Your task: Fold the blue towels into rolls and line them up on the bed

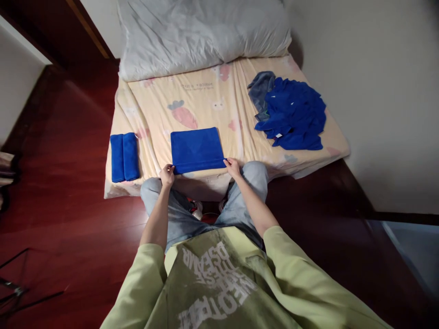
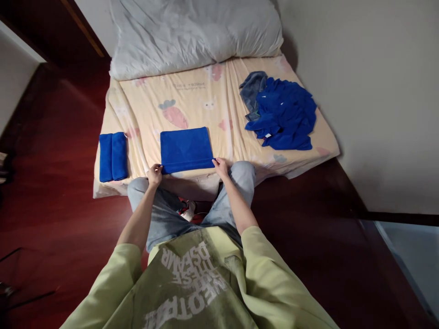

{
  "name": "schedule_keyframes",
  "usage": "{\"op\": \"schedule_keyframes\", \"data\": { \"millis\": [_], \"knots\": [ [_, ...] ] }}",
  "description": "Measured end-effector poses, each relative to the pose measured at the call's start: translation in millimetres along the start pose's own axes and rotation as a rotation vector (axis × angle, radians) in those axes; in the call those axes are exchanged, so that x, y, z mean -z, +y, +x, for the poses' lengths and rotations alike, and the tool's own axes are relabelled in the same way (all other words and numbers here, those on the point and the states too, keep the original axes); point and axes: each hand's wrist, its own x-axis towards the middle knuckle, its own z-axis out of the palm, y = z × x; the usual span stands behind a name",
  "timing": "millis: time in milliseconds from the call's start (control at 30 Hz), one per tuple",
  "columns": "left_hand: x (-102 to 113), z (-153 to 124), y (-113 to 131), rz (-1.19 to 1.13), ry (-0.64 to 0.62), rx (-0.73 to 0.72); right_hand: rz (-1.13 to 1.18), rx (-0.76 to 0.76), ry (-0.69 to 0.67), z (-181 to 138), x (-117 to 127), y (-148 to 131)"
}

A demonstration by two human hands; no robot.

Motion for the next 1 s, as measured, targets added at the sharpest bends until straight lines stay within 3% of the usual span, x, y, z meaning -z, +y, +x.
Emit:
{"op": "schedule_keyframes", "data": {
  "millis": [367, 667, 867, 1000],
  "knots": [
    [0, 0, 3, 0.049, 0.009, 0.012, -0.114, 0.052, 0.036, 5, -2, 6],
    [-3, 3, 9, 0.13, -0.004, 0.024, -0.244, 0.0, 0.0, 8, -4, -3],
    [-4, 2, 14, 0.24, -0.009, 0.035, -0.525, -0.114, -0.018, 7, -5, -19],
    [-5, 0, 16, 0.271, -0.005, 0.013, -0.55, -0.13, 0.0, 4, -4, -22]
  ]
}}
